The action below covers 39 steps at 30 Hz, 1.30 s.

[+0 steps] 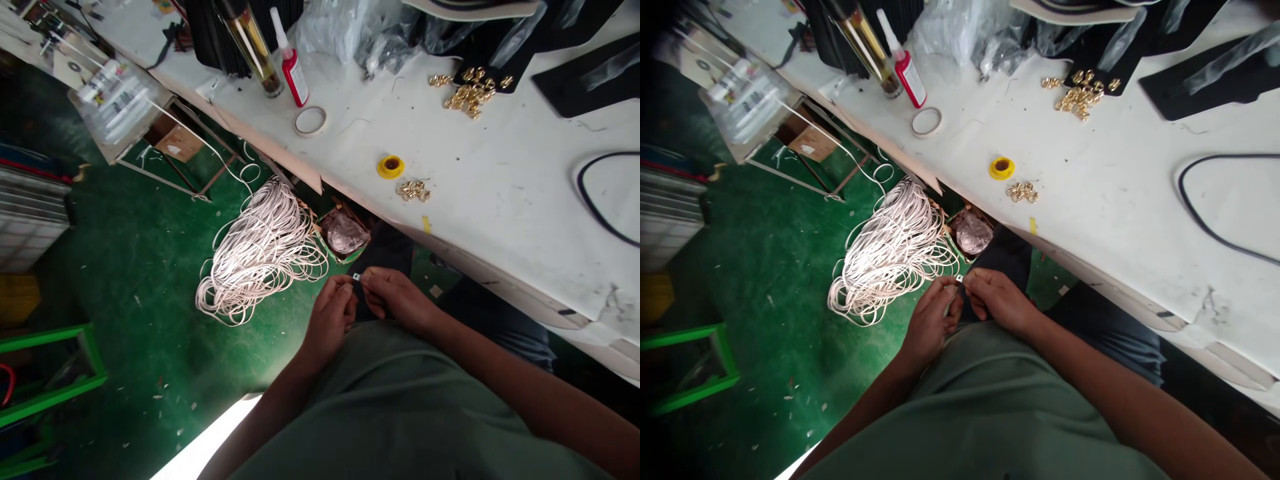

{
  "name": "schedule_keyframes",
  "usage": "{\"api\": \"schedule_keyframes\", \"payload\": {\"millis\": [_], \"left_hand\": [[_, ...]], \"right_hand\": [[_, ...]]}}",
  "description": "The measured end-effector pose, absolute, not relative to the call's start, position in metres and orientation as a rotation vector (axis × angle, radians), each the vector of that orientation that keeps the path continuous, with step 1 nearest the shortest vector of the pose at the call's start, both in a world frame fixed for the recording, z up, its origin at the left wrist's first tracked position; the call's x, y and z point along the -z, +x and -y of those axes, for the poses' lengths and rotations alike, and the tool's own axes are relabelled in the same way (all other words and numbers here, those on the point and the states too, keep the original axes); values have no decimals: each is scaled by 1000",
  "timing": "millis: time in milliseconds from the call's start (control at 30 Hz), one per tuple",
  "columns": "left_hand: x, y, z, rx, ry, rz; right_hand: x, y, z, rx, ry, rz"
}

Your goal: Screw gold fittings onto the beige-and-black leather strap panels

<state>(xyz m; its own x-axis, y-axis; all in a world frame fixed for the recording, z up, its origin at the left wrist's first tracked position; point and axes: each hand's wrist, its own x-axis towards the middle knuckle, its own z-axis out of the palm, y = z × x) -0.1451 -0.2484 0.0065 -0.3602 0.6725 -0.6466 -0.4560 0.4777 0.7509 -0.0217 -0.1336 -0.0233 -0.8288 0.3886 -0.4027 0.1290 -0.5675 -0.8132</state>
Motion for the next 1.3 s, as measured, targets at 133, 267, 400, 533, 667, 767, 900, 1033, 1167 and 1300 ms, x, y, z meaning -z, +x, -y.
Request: {"api": "schedule_keyframes", "payload": {"millis": [133,267,400,533,667,767,900,1033,1167,1300], "left_hand": [[-10,-142,247,-1176,210,-1516],[-15,-135,248,-1246,172,-1477],[-18,-131,244,-1269,96,-1404],[-18,-133,236,-1240,5,-1420],[-18,-133,233,-1247,34,-1433],[-17,-133,235,-1251,74,-1453],[-11,-136,239,-1247,166,-1486],[-6,-136,241,-1230,265,-1552],[-11,-133,241,-1240,271,-1604],[-15,-131,246,-1316,234,-1610]], "right_hand": [[21,-27,139,-2576,-808,1417],[33,-29,137,-2459,-1044,1148],[41,-22,130,-2312,-1238,881],[32,-12,132,-2538,-915,1029],[25,-13,135,-2561,-831,1303],[25,-15,133,-2535,-853,1410],[24,-14,132,-2542,-862,1437],[19,-15,137,-2463,-915,1436],[28,-18,137,-2342,-1045,1297],[48,-12,125,-2095,-1367,861]]}}
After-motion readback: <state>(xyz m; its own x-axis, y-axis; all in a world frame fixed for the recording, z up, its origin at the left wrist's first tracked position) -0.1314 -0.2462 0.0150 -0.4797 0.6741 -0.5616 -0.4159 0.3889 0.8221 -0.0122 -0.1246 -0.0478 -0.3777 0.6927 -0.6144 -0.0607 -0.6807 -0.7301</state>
